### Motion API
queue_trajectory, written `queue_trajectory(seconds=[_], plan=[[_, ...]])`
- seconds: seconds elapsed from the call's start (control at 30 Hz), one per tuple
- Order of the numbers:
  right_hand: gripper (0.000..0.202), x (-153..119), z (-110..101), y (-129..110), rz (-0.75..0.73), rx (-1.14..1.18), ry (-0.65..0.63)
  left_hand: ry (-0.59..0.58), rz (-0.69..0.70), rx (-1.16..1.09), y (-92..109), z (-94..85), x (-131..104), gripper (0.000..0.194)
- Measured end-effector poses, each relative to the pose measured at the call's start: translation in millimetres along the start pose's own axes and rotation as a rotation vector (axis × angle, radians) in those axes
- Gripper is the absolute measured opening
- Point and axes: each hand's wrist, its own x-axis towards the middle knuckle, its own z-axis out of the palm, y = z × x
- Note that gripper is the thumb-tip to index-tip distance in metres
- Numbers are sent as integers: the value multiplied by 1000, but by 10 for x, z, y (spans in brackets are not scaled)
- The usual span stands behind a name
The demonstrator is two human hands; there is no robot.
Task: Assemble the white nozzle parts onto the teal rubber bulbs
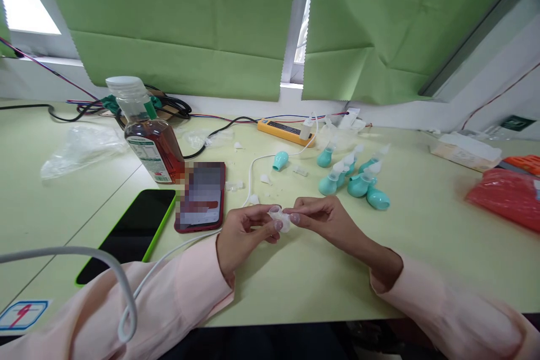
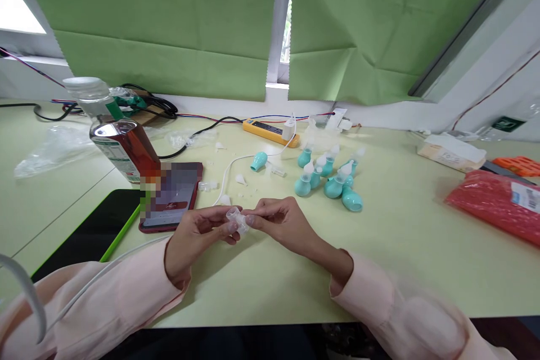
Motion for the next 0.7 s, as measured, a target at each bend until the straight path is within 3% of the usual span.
queue_trajectory(seconds=[0.2,0.47,0.7], plan=[[14,18,-12,28,82,92,-9,-26,47,77,-14,7,-16,41],[10,-42,76,70,-17,113,36,-55,81,159,-27,26,-51,45],[8,-40,67,55,-47,148,-35,-161,117,64,12,34,-71,31]])
